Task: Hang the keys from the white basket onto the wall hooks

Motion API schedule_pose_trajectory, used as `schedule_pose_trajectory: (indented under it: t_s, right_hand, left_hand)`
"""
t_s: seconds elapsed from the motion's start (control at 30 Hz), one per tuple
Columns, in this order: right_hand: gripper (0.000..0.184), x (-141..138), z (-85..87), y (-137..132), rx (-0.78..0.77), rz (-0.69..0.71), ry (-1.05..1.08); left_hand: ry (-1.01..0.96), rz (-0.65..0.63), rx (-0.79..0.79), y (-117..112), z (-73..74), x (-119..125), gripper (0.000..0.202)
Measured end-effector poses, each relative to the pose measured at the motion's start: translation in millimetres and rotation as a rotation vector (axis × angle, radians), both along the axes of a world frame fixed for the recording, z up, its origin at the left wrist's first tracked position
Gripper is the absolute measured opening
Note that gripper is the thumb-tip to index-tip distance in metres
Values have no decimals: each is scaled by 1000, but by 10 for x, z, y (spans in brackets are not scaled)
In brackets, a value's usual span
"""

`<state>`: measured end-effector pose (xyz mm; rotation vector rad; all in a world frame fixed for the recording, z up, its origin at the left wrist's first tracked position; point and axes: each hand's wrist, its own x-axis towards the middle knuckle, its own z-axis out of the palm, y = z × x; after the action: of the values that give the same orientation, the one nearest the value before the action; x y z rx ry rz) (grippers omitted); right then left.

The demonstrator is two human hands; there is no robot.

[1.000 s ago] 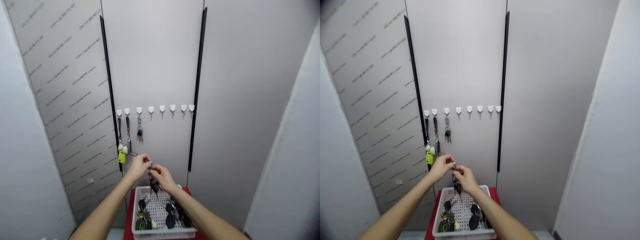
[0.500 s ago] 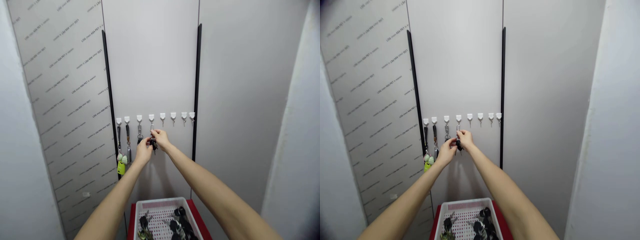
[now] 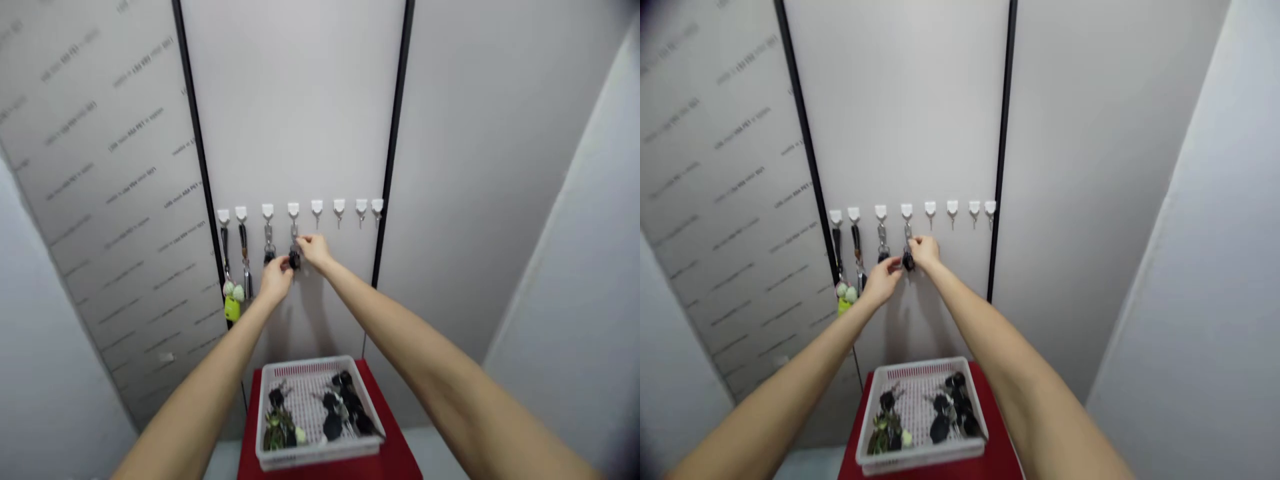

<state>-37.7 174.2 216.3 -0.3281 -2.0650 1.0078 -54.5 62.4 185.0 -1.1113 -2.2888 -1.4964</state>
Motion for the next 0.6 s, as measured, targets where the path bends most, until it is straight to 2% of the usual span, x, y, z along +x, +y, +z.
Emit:
schedule_pose_trajectory:
  t_s: [0.07,0.13,0.2,0.33,0.4,0.5,0.6]
  right_hand:
    - [18,115,-118,-7,40,-52,29]
    - [18,273,-328,-17,75,-8,2]
    - [18,490,-630,-40,114,98,-122]
    - [18,1009,-1360,-83,234,262,-514]
    - [21,1224,-1667,-73,339,338,-689]
    - [25,1432,-1933,-48,528,390,-810]
    - [28,1518,-2006,-58,673,374,-847]
  left_hand:
    - [-25,-6,-3,-58,-176,40,34]
    - [-54,-28,-25,-122,-434,106,33]
    - [-95,-59,-81,-200,-760,212,32]
    - [-192,-128,-250,-345,-1463,492,30]
    - [-225,-177,-334,-377,-1744,615,27]
    - [-241,-299,-443,-377,-1990,752,25]
    - [-228,-382,-548,-348,-2050,841,23]
